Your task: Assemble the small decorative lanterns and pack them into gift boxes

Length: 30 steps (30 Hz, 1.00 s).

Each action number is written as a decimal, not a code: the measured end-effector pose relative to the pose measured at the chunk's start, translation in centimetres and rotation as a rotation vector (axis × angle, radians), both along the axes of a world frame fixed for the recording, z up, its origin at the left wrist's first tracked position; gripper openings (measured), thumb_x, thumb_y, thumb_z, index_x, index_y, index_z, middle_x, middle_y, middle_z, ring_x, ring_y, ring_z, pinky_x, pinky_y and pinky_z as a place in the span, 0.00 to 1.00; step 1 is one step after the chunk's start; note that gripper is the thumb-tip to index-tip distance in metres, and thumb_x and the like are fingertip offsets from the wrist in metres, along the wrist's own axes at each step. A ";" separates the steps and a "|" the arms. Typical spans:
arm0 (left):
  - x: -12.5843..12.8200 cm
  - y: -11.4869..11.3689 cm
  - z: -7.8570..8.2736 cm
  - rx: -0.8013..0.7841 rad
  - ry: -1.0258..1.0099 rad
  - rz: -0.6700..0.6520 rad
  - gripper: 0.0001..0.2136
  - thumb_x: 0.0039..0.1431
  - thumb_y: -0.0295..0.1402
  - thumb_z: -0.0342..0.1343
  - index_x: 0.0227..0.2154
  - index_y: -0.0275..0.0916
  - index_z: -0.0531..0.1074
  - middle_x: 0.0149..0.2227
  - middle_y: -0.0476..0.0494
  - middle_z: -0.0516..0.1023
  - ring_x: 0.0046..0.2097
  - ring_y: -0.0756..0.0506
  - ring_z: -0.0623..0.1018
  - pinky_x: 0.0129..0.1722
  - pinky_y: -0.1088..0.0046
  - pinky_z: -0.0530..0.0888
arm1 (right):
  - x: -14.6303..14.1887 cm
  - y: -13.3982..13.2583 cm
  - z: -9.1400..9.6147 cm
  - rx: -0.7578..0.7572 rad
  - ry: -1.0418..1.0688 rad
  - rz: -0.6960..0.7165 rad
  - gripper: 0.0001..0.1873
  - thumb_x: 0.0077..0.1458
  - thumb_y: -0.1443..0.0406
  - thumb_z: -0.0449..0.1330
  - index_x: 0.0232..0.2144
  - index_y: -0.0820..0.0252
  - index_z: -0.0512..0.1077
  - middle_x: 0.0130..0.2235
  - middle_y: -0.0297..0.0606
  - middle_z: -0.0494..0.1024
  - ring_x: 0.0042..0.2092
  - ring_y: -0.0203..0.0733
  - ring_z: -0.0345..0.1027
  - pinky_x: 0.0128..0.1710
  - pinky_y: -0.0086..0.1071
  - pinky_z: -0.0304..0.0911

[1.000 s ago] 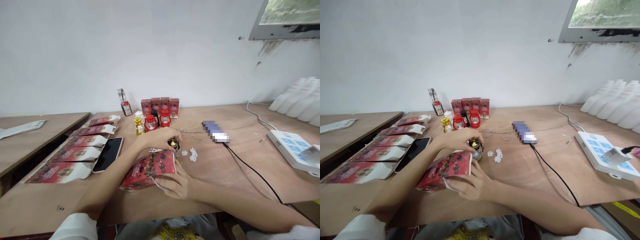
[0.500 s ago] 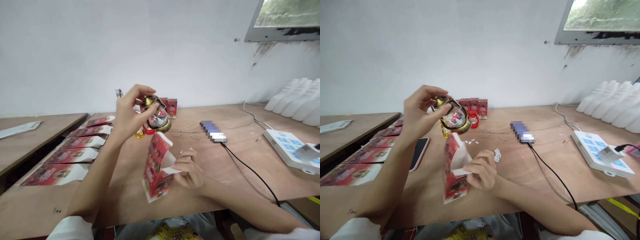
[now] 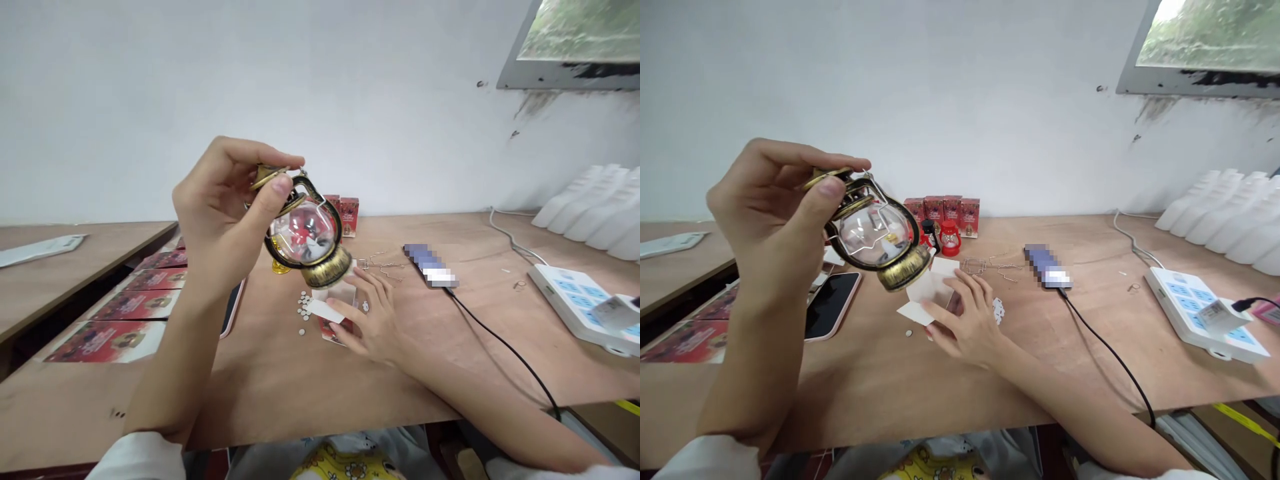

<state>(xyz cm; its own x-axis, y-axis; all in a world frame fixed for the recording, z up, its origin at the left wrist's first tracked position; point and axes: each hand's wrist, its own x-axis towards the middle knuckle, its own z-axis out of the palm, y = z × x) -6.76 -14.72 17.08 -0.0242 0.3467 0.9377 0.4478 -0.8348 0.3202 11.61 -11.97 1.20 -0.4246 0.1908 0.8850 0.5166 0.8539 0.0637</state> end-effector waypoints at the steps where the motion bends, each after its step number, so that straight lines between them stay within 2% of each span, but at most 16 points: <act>1: 0.5 -0.2 -0.2 -0.021 -0.033 -0.043 0.06 0.59 0.25 0.55 0.37 0.40 0.71 0.40 0.50 0.77 0.43 0.50 0.77 0.44 0.67 0.75 | 0.0 0.0 0.0 0.004 -0.022 -0.017 0.17 0.51 0.60 0.60 0.45 0.51 0.70 0.50 0.44 0.66 0.56 0.57 0.58 0.49 0.51 0.57; 5: 2.5 0.2 -1.3 -0.148 -0.015 -0.181 0.06 0.61 0.25 0.52 0.37 0.42 0.69 0.41 0.50 0.76 0.45 0.50 0.77 0.44 0.70 0.75 | 0.2 -0.1 -0.1 0.013 -0.071 -0.060 0.14 0.52 0.58 0.60 0.43 0.48 0.73 0.46 0.43 0.69 0.51 0.56 0.59 0.46 0.47 0.55; 8: 3.1 1.6 -2.3 -0.276 0.077 -0.187 0.03 0.59 0.29 0.55 0.37 0.40 0.70 0.40 0.47 0.77 0.44 0.48 0.77 0.42 0.71 0.75 | 0.2 -0.2 -0.3 0.032 -0.081 -0.088 0.16 0.52 0.58 0.59 0.45 0.45 0.72 0.41 0.42 0.69 0.46 0.52 0.60 0.43 0.46 0.55; 12: 2.3 3.3 -2.6 -0.383 0.152 -0.176 0.07 0.57 0.34 0.57 0.36 0.36 0.71 0.39 0.44 0.77 0.41 0.48 0.76 0.41 0.73 0.74 | 0.3 -0.2 -0.5 0.019 -0.059 -0.096 0.17 0.52 0.60 0.60 0.46 0.44 0.71 0.40 0.40 0.66 0.42 0.48 0.59 0.40 0.42 0.56; 15: 1.1 3.5 -2.4 -0.408 0.236 -0.107 0.08 0.56 0.34 0.57 0.37 0.36 0.72 0.39 0.44 0.77 0.41 0.48 0.76 0.40 0.73 0.74 | 0.3 -0.1 -0.8 0.004 0.011 -0.038 0.17 0.50 0.61 0.62 0.45 0.43 0.71 0.44 0.41 0.62 0.46 0.50 0.59 0.42 0.42 0.60; 19: 0.2 3.1 -2.1 -0.421 0.384 -0.005 0.08 0.56 0.34 0.57 0.38 0.37 0.72 0.40 0.43 0.77 0.43 0.46 0.75 0.41 0.70 0.73 | 0.2 0.1 -1.1 -0.009 0.081 -0.003 0.24 0.48 0.62 0.63 0.49 0.40 0.67 0.49 0.41 0.57 0.53 0.57 0.58 0.46 0.46 0.63; 25: 0.0 2.6 -1.7 -0.404 0.474 -0.074 0.06 0.57 0.33 0.56 0.35 0.37 0.72 0.40 0.43 0.78 0.44 0.46 0.76 0.41 0.71 0.73 | 0.2 0.3 -1.3 0.012 0.082 0.011 0.22 0.47 0.64 0.64 0.47 0.44 0.68 0.54 0.42 0.53 0.55 0.58 0.57 0.48 0.49 0.63; 30: 0.1 2.2 -1.5 -0.372 0.593 -0.063 0.06 0.58 0.33 0.56 0.35 0.38 0.72 0.39 0.45 0.78 0.43 0.46 0.76 0.38 0.74 0.72 | 0.2 0.5 -1.4 0.012 0.082 0.006 0.26 0.46 0.62 0.64 0.49 0.39 0.66 0.55 0.40 0.54 0.56 0.58 0.58 0.49 0.50 0.63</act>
